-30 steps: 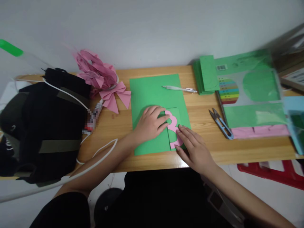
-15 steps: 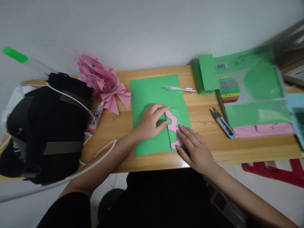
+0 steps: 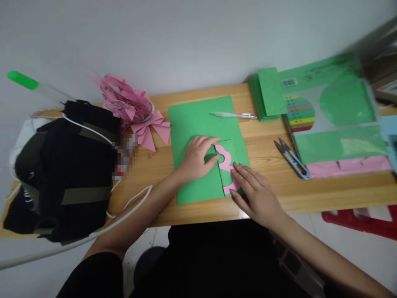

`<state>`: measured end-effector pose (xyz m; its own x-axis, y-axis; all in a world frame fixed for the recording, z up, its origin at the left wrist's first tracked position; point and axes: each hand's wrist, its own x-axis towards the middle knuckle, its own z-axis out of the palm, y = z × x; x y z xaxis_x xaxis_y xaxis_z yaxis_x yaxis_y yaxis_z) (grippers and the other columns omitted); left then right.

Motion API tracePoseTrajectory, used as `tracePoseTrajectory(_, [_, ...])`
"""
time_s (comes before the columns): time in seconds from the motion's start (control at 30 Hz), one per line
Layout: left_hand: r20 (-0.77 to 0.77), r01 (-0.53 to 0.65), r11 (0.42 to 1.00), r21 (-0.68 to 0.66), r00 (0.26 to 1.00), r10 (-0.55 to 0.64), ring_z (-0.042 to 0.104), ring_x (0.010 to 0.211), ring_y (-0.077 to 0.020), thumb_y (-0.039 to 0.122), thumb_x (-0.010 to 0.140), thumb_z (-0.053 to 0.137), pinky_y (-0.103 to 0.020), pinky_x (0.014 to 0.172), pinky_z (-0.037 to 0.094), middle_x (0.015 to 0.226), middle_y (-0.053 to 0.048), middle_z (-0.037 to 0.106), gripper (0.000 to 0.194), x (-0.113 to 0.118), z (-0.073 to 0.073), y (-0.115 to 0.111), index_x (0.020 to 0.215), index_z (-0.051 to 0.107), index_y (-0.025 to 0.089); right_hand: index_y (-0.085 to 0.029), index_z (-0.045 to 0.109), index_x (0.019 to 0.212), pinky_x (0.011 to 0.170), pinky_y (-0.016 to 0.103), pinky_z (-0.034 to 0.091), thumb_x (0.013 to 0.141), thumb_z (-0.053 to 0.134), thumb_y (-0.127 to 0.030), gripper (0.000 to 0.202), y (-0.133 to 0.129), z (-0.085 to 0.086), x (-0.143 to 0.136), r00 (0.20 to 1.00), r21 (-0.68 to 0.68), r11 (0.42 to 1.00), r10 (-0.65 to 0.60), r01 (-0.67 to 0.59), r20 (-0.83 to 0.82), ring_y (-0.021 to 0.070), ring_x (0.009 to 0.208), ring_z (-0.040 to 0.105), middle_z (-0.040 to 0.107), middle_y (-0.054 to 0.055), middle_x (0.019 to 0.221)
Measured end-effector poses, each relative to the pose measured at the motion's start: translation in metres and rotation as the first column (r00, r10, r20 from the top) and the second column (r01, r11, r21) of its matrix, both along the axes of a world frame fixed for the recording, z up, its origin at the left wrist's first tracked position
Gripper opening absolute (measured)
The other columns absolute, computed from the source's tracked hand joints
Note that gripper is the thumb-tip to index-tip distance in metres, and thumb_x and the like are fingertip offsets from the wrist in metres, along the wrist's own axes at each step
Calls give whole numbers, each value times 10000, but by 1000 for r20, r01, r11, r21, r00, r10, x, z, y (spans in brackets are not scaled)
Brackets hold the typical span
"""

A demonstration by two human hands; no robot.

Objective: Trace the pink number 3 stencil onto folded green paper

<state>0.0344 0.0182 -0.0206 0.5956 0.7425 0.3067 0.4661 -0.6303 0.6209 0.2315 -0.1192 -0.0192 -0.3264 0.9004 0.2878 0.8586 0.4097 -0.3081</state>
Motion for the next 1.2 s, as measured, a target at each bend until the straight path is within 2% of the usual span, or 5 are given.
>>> tracePoseTrajectory(0.23, [7, 4, 999, 37, 1000, -5, 564, 1074, -224, 217, 894, 605, -402, 975, 456, 1100, -90, 636, 287, 0, -2, -1, 1173, 616, 148, -133, 375, 1493, 1011, 503, 508, 938, 549, -313, 609, 0, 0, 0, 1000, -4, 1000, -2, 2, -21, 304, 1287, 547, 571, 168, 1407])
tracePoseTrajectory(0.33, [-18, 20, 996, 92, 1000, -18, 555, 1063, -226, 212, 913, 578, -411, 967, 458, 1096, -92, 618, 228, 0, -2, -2, 1118, 664, 162, -129, 382, 1486, 1020, 504, 501, 938, 551, -313, 602, 0, 0, 0, 1000, -16, 1000, 3, -4, -27, 306, 1293, 542, 569, 172, 1407])
tracePoseTrajectory(0.57, [-115, 39, 974, 224, 993, -13, 549, 1062, -247, 243, 945, 552, -422, 905, 467, 1138, -110, 619, 227, 0, -3, -4, 1087, 721, 191, -127, 395, 1476, 994, 498, 518, 943, 540, -313, 583, 0, 1, 0, 1000, -5, 1000, 1, -1, -7, 310, 1275, 560, 585, 170, 1392])
tracePoseTrajectory(1.03, [-144, 38, 966, 256, 990, -1, 546, 1075, -241, 220, 944, 547, -418, 893, 462, 1148, -100, 655, 225, 0, -5, -5, 1082, 723, 195, -127, 436, 1431, 1005, 488, 507, 937, 554, -312, 540, -1, 1, 1, 1000, -24, 1000, 0, -1, -31, 302, 1288, 542, 579, 162, 1397])
tracePoseTrajectory(1.2, [-138, 32, 967, 254, 990, 4, 547, 1065, -246, 215, 945, 544, -418, 895, 460, 1139, -103, 662, 222, 0, -4, -6, 1056, 734, 186, -105, 527, 1322, 942, 481, 524, 934, 558, -366, 468, 12, 12, -2, 992, -65, 997, -48, 41, -117, 296, 1156, 608, 661, 171, 1249])
